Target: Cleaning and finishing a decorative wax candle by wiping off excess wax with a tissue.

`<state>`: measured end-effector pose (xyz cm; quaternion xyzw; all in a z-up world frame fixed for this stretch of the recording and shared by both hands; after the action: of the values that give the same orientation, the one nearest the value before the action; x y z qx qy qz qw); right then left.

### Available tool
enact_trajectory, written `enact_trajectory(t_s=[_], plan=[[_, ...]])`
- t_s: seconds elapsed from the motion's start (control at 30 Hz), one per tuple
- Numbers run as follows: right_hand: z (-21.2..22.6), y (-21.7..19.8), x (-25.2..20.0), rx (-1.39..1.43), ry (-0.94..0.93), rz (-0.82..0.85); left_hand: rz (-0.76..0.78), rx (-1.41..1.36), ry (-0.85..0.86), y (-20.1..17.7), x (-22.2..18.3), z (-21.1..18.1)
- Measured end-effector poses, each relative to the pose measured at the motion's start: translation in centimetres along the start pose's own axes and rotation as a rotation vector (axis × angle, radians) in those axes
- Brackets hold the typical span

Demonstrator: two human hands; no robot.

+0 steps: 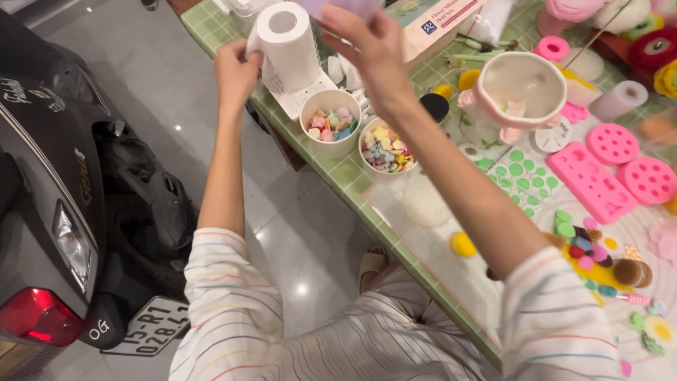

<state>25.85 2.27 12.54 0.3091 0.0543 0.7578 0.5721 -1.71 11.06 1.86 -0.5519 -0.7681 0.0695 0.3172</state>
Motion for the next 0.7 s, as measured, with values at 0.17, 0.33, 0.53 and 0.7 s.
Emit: enact_trajectory(t_s=[0.17, 0.33, 0.53, 0.7], plan=[[-5.4, 3.9, 4.0, 0.023, 0.001, 0.004, 0.023, -0.037, -0.017, 0.7, -2.6, -1.4], [-10.1, 2.8, 6.0, -0.014, -0.100, 0.002, 0.174, -0.334, 0.042, 1.2, -4.1, 0.0], [-14.5, 1.5, 6.9, -0.178, -0.041, -0.068, 0.042, -0.186, 0.015, 0.6, -2.8, 4.0], [-15.0, 1.5, 7.4, -0.359, -0.085, -0.096, -0.194, -0.048, 0.023, -0.8, -0.9, 7.3]])
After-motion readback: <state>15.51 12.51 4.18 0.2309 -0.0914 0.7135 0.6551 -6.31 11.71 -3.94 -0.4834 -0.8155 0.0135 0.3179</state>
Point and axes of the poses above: each hand's wrist, its own x-axis towards the middle knuckle, its own y-axis out of the palm, z = x × y, the point moved 8 cm from there along x, towards the middle knuckle, and after that the axes turned 6 degrees about x, right-handed, at the moved point
